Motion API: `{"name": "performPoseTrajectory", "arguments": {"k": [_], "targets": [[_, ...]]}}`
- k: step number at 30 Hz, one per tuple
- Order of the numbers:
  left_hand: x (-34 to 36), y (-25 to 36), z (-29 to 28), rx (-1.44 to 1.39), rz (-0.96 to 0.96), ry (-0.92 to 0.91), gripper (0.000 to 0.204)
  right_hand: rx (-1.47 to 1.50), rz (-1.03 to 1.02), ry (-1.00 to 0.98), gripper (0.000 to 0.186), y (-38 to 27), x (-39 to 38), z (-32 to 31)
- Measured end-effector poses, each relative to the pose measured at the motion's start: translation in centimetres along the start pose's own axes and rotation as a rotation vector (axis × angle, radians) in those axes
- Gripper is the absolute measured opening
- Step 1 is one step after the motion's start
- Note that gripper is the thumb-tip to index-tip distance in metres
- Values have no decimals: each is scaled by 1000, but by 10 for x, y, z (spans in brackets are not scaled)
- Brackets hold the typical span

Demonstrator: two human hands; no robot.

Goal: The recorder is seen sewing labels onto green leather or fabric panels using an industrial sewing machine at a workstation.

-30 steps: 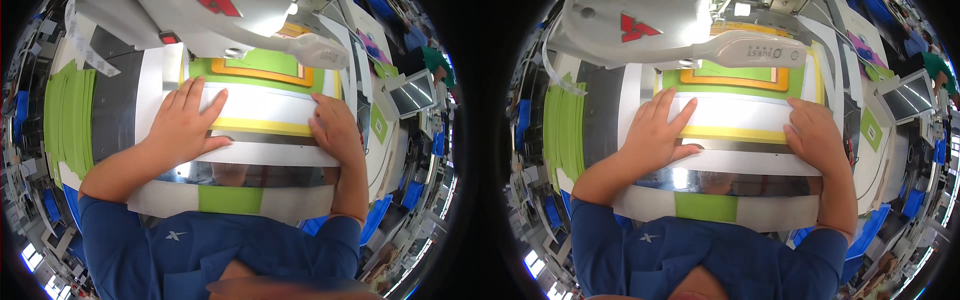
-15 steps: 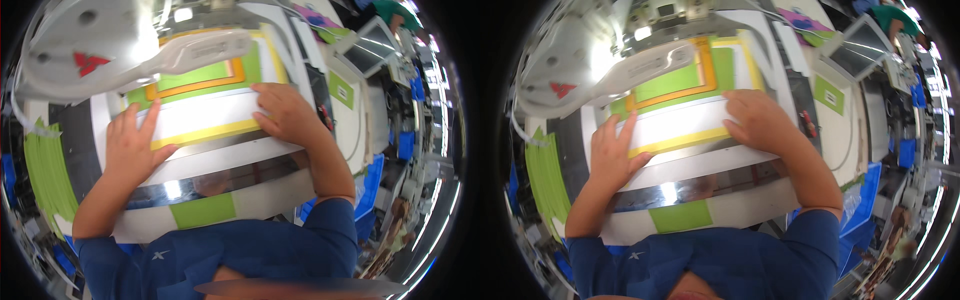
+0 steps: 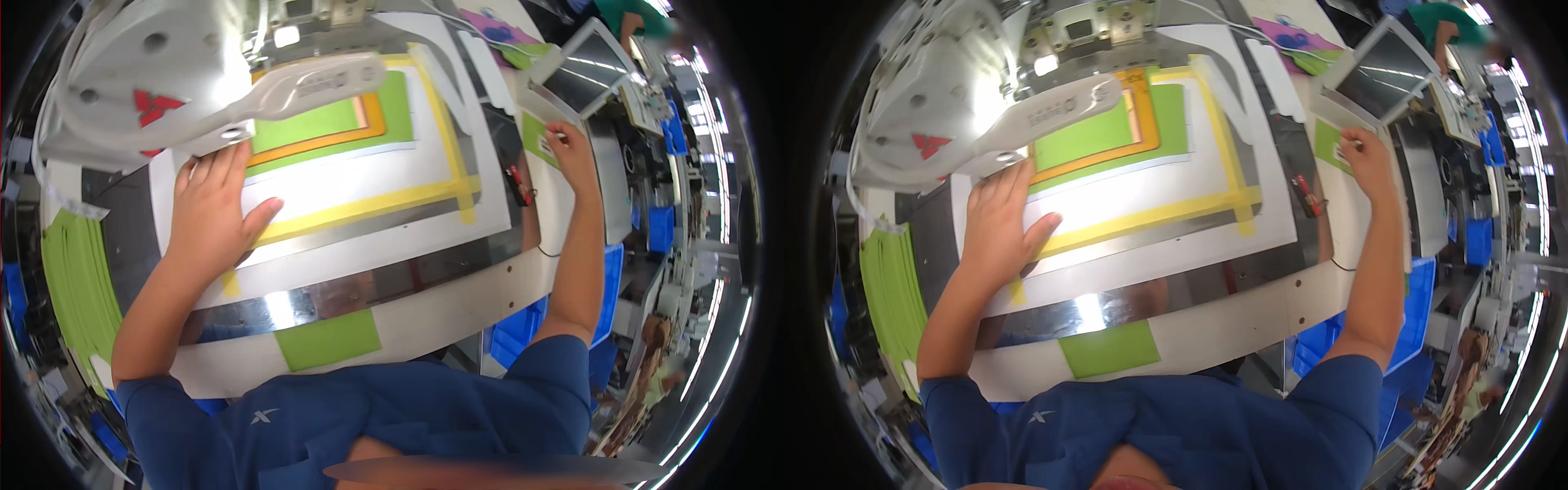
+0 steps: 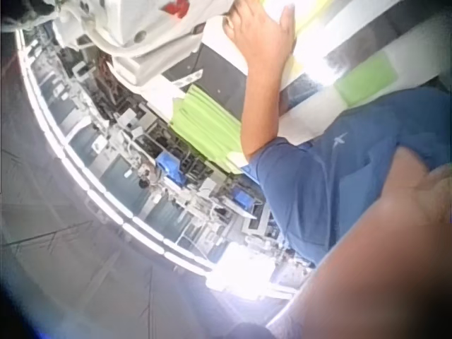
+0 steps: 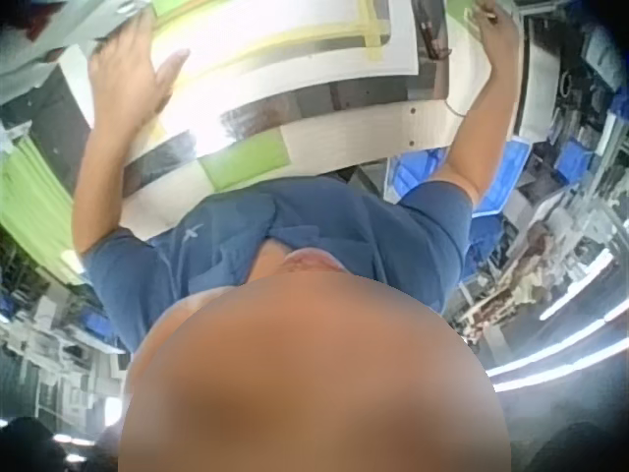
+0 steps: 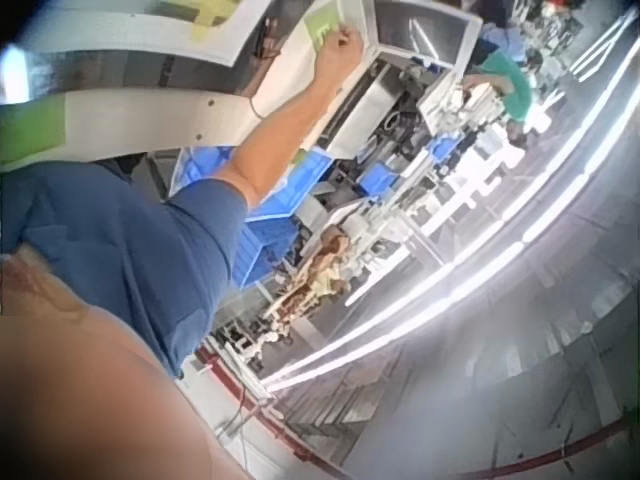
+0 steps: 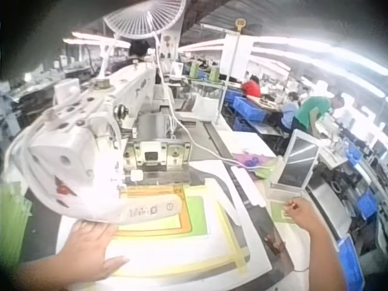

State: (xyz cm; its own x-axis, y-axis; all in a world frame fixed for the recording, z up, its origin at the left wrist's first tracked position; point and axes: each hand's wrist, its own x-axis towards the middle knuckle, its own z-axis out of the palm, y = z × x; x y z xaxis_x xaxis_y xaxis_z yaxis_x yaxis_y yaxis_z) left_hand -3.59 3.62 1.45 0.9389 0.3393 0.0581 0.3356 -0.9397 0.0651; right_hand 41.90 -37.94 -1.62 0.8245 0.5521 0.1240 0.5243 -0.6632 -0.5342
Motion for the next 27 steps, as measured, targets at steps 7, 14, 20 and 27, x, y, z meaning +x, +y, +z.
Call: {"name": "performPoseTrajectory", "arguments": {"k": [7,14,20,27], "targets": [[-19,0,-28,96,-67,-48,70,-45,132,-206,12,41,3,-13],[-12,12,-7,-33,79,127,79,-46,159,-140,15,39,-12,-30],[-15,5,20,-45,199,229,85,61,232,-172,15,11,-21,-11],[-18,10,4,6,7,44,88,-75,218,-213,14,19,-12,-19]]}}
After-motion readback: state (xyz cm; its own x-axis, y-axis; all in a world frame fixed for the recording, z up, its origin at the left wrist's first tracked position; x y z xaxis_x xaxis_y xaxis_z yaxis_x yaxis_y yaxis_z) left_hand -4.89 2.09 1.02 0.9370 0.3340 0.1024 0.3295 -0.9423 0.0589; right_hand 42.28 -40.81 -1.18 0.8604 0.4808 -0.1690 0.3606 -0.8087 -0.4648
